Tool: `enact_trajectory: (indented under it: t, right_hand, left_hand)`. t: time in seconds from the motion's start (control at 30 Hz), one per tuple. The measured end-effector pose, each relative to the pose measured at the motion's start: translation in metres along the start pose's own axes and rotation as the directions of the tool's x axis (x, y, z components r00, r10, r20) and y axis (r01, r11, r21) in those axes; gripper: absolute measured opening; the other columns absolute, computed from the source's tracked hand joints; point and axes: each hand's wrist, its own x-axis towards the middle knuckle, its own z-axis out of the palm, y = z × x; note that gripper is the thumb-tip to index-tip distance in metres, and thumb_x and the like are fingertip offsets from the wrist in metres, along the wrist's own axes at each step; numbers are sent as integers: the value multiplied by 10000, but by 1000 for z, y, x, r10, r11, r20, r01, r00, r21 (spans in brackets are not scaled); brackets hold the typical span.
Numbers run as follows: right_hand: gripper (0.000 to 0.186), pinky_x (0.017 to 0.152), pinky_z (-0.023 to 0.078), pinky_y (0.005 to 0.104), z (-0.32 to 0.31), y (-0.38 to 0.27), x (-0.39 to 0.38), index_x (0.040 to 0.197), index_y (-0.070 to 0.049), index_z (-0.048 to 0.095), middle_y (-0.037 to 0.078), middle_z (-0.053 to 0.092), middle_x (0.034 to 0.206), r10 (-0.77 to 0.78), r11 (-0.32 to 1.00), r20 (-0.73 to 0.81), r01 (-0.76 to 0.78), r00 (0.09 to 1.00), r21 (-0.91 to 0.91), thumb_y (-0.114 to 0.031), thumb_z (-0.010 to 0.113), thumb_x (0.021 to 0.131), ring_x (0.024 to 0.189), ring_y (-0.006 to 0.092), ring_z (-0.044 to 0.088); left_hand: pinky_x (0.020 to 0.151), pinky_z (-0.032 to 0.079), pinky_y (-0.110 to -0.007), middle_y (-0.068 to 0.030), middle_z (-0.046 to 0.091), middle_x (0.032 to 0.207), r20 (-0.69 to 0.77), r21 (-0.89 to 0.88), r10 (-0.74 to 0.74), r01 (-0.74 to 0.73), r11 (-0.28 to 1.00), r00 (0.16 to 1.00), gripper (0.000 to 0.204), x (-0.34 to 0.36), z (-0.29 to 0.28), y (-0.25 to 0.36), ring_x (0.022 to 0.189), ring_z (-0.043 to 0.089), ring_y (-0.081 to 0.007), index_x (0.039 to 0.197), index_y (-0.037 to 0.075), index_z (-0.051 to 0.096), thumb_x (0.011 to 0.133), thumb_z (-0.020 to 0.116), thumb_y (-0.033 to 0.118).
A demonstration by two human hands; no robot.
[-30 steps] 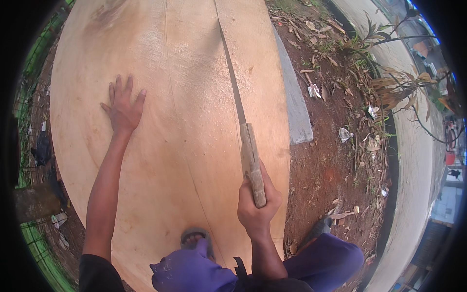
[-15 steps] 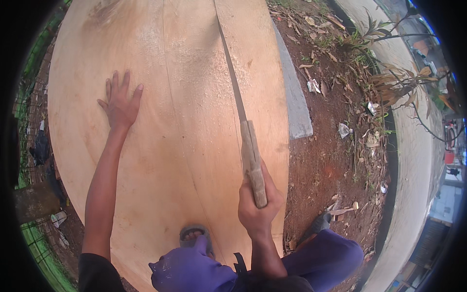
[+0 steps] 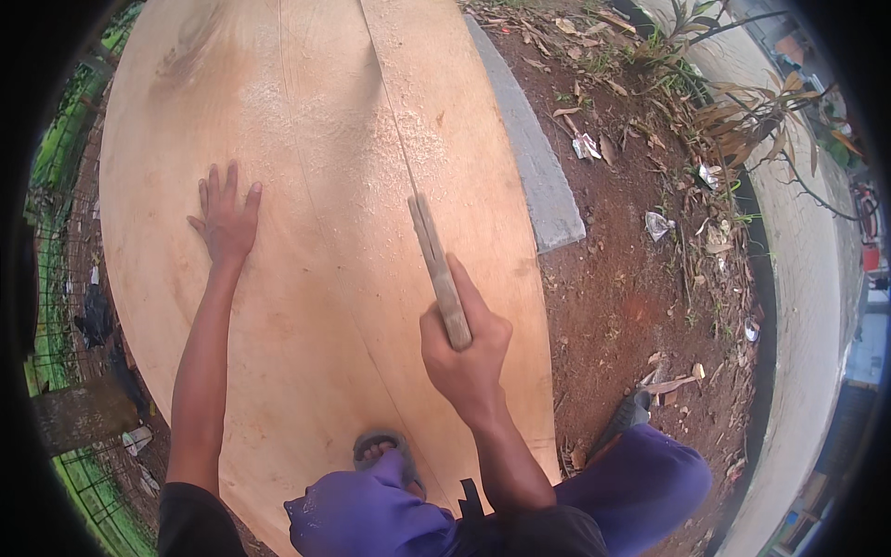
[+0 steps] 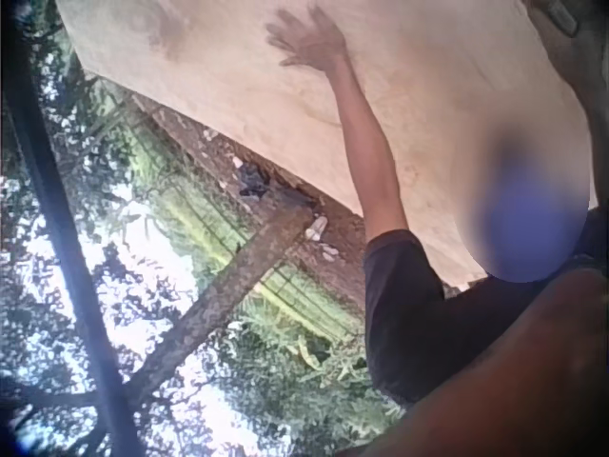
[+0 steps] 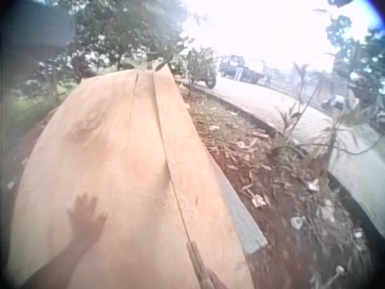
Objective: The person scrapes a large, light-colored wooden board with a hand scraper, moving the tool back and forth across the surface while holding the board steady with the left hand. The person occasionally pauses to wipe away wood dust with the left hand.
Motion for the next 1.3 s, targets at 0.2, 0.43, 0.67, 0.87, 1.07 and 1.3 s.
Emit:
enact_trajectory:
  t: [0.2,0.43,0.67,0.87,1.07,1.3]
  right_hand:
    - [477,586,522,332,23,-29,66,1297,78,626,204,657,693,67,998,1,-67,998,9,-8,611,828,580,218,677]
    - [240,713,534,512,82,-9,162,1039,36,655,279,670,785,11,999,30,-12,1000,35,-121,638,858,749,462,675]
    - [522,631,487,200,-16,-10,-21,1328,126,602,63,673,738,-20,996,-9,21,1000,84,116,603,807,673,39,595]
    - [183,691,529,491,86,-13,198,954,58,628,282,668,757,-15,999,30,16,999,-36,-100,623,862,731,433,685]
    - [540,568,519,351,19,-7,54,1360,70,581,207,632,668,78,994,52,-82,996,75,-23,640,831,560,253,683]
    - [501,558,500,300,25,-11,54,1316,96,608,163,638,657,35,993,-9,-34,999,110,16,607,822,596,116,640]
  left_hand:
    - [1151,78,-784,-74,255,1691,-115,-28,60,-64,998,992,688,11,4,1,1571,178,-346,1571,275,425,983,528,619]
    - [1133,86,-803,-84,272,1682,-85,-14,69,-71,997,994,680,9,4,3,1568,188,-347,1567,252,432,989,544,591]
    - [1134,90,-800,-86,289,1675,-133,-15,58,-61,998,989,672,6,4,-9,1567,193,-344,1565,250,441,991,549,583]
    - [1139,102,-792,-80,290,1675,-121,-42,81,-87,995,989,667,13,4,16,1565,198,-342,1562,266,444,990,547,592]
    - [1142,101,-790,-74,291,1676,-122,-1,54,-55,998,991,660,3,10,-7,1565,203,-341,1560,277,447,986,562,580]
    - [1151,82,-784,-72,279,1681,-129,-23,64,-67,997,990,663,14,7,-1,1567,196,-336,1563,288,441,979,574,572]
